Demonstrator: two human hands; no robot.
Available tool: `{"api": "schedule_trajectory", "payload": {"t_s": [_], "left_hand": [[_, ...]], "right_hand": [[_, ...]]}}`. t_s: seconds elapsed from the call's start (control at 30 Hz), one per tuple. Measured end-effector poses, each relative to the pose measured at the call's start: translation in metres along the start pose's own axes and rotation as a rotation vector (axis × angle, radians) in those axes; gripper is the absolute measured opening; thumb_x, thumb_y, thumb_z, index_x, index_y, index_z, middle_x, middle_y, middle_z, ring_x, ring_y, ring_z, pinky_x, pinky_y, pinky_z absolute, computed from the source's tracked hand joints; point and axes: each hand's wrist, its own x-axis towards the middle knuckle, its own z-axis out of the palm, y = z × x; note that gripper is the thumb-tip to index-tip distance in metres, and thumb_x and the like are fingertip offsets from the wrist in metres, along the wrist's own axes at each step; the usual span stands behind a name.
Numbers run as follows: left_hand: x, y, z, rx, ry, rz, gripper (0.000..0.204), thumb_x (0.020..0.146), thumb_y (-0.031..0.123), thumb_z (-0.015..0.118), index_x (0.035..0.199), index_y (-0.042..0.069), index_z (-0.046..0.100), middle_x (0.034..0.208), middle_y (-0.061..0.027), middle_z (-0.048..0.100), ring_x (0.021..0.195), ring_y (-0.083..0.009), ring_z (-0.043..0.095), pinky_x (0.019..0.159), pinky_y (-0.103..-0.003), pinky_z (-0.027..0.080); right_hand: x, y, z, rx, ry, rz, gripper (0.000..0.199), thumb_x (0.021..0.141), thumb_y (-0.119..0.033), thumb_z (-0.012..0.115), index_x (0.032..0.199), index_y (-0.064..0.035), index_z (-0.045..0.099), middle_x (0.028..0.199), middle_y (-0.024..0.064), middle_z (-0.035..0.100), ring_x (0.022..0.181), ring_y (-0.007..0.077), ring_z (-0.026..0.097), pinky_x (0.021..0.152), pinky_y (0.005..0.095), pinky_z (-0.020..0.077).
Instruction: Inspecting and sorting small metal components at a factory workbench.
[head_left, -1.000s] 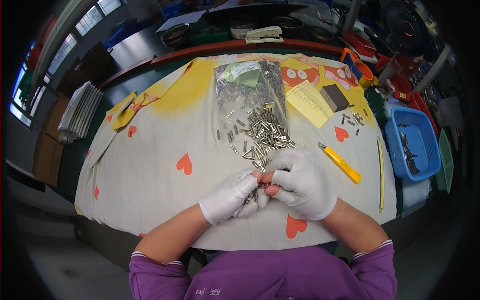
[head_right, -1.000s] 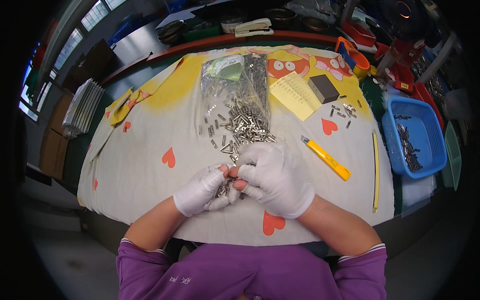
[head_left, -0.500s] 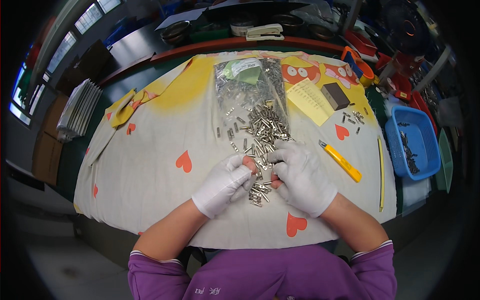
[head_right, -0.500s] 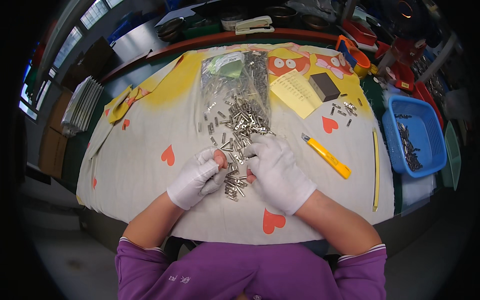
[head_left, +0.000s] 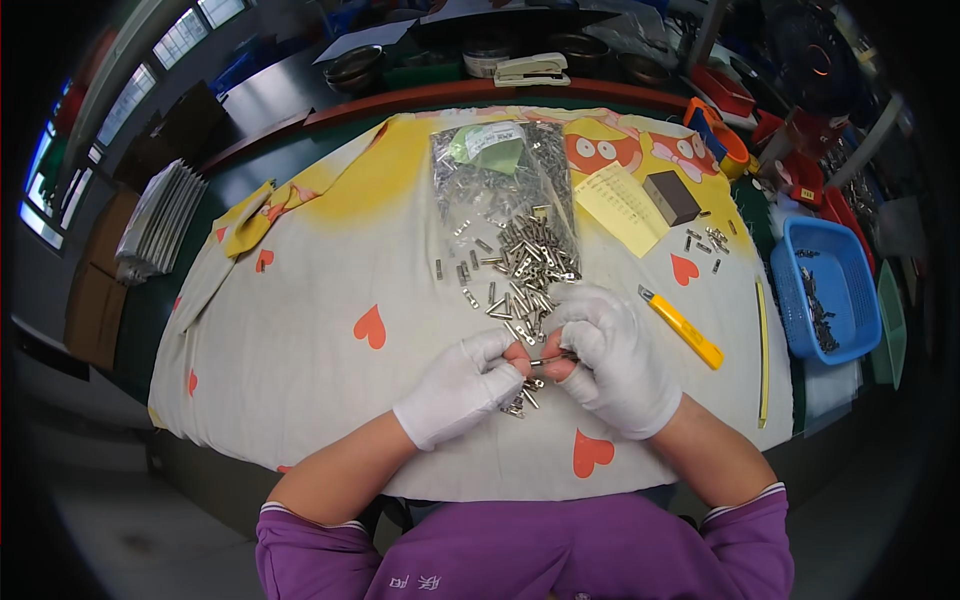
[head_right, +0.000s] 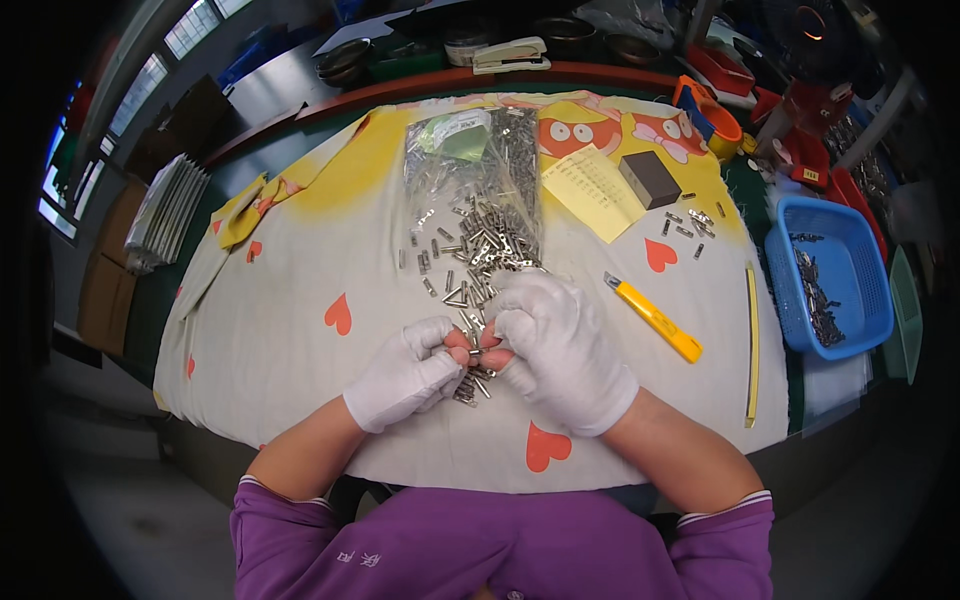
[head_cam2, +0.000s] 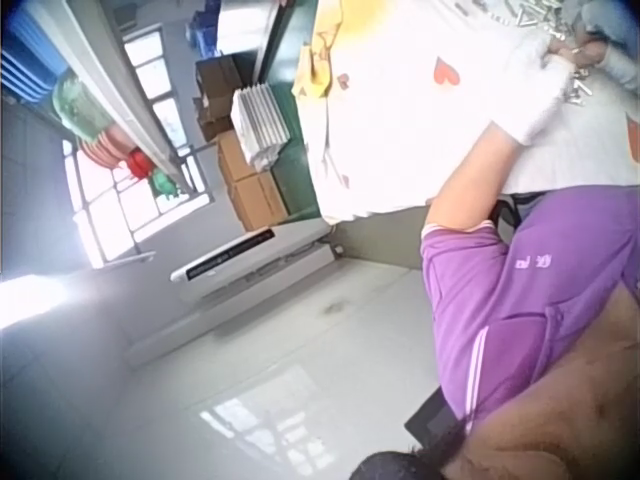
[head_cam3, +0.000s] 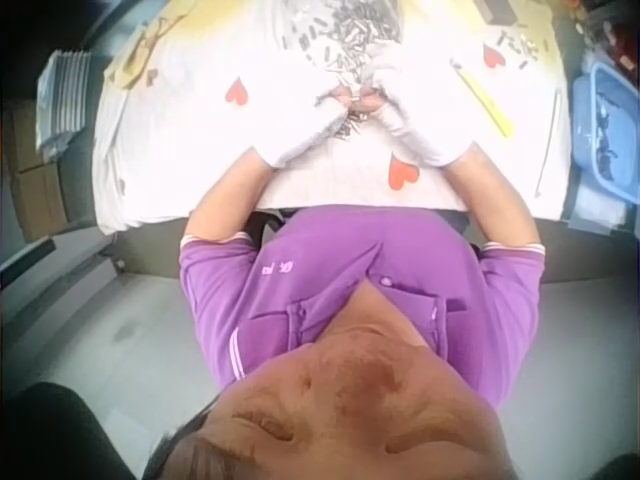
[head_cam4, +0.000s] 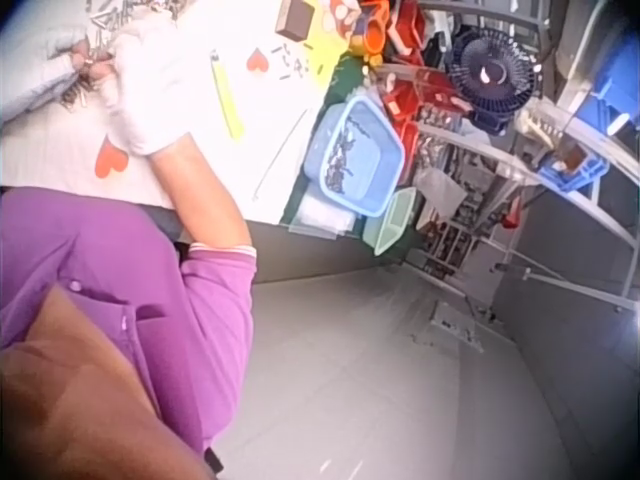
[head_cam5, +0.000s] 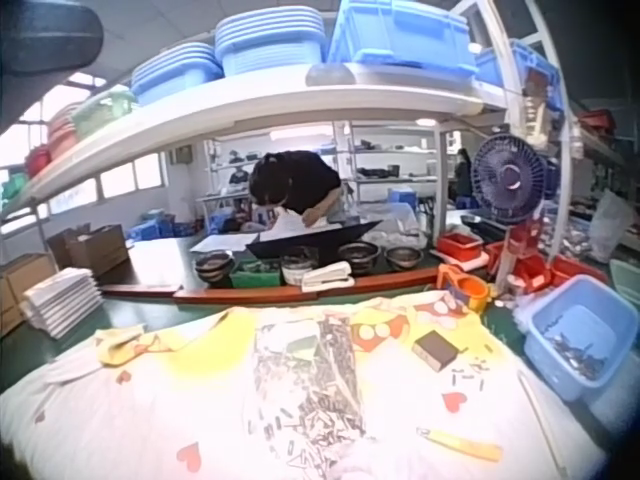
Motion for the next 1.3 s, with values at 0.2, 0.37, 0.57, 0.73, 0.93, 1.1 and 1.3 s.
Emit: {"api": "schedule_trajectory", "payload": {"t_s": [0.2, 0.37, 0.57, 0.73, 0.93, 1.1, 1.3], "left_hand": [[0.001, 0.003, 0.000, -0.065, -0.015, -0.108, 0.023, 0.092, 0.029, 0.048, 0.081, 0.009, 0.051, 0.056, 0.0026, 0.046, 0.039, -0.0042, 0.032, 0.036, -0.019, 0.024], [-0.001, 0.005, -0.001, -0.053, -0.050, -0.079, 0.027, 0.092, 0.033, 0.047, 0.080, 0.009, 0.052, 0.052, 0.0013, 0.045, 0.037, -0.0050, 0.030, 0.036, -0.020, 0.023], [-0.001, 0.004, -0.004, -0.094, -0.082, -0.166, 0.028, 0.091, 0.033, 0.044, 0.079, 0.009, 0.053, 0.057, 0.0015, 0.047, 0.042, -0.0052, 0.036, 0.041, -0.019, 0.029], [0.000, -0.002, 0.002, -0.193, -0.089, -0.101, 0.036, 0.093, 0.038, 0.042, 0.079, 0.007, 0.052, 0.055, -0.0014, 0.048, 0.036, -0.0051, 0.031, 0.036, -0.019, 0.023], [0.008, -0.002, -0.013, -0.336, -0.125, -0.025, 0.022, 0.090, 0.029, 0.047, 0.090, 0.007, 0.048, 0.061, -0.0005, 0.048, 0.038, -0.0047, 0.029, 0.035, -0.018, 0.022], [0.017, 0.004, -0.029, -0.453, -0.048, 0.111, 0.011, 0.088, 0.018, 0.046, 0.090, 0.008, 0.048, 0.065, -0.0009, 0.048, 0.042, -0.0052, 0.031, 0.036, -0.019, 0.022], [0.013, 0.002, -0.042, -0.649, -0.050, 0.172, 0.010, 0.090, 0.018, 0.042, 0.090, 0.010, 0.047, 0.070, 0.0001, 0.047, 0.043, -0.0049, 0.030, 0.038, -0.020, 0.023]], "right_hand": [[0.009, -0.003, -0.006, 0.017, -0.019, -0.005, 0.019, 0.058, -0.010, 0.071, 0.070, -0.0044, 0.056, 0.076, 0.0075, 0.057, 0.082, 0.0290, 0.056, 0.069, 0.0393, 0.0442], [0.007, 0.006, -0.001, 0.081, 0.001, -0.089, 0.022, 0.065, -0.015, 0.070, 0.074, -0.0065, 0.052, 0.071, 0.0074, 0.055, 0.073, 0.0324, 0.054, 0.063, 0.0406, 0.0427], [0.007, 0.007, 0.000, 0.094, 0.020, -0.080, 0.021, 0.064, -0.014, 0.069, 0.072, -0.0061, 0.052, 0.069, 0.0073, 0.055, 0.066, 0.0310, 0.053, 0.059, 0.0401, 0.0418], [0.009, -0.002, -0.004, 0.062, -0.013, -0.066, 0.017, 0.058, -0.012, 0.069, 0.068, -0.0044, 0.057, 0.071, 0.0078, 0.057, 0.075, 0.0292, 0.057, 0.063, 0.0394, 0.0451], [0.005, 0.000, -0.001, -0.092, 0.056, 0.058, 0.013, 0.061, -0.013, 0.070, 0.068, -0.0077, 0.061, 0.070, 0.0060, 0.057, 0.067, 0.0255, 0.056, 0.057, 0.0378, 0.0441], [0.002, -0.006, -0.001, -0.141, -0.246, 0.053, 0.012, 0.059, -0.013, 0.073, 0.064, -0.0074, 0.064, 0.071, 0.0063, 0.059, 0.065, 0.0253, 0.056, 0.055, 0.0375, 0.0434], [-0.005, -0.013, 0.007, -0.161, -0.273, 0.080, 0.010, 0.064, -0.014, 0.069, 0.065, -0.0068, 0.061, 0.071, 0.0086, 0.056, 0.070, 0.0278, 0.055, 0.062, 0.0386, 0.0444]]}}
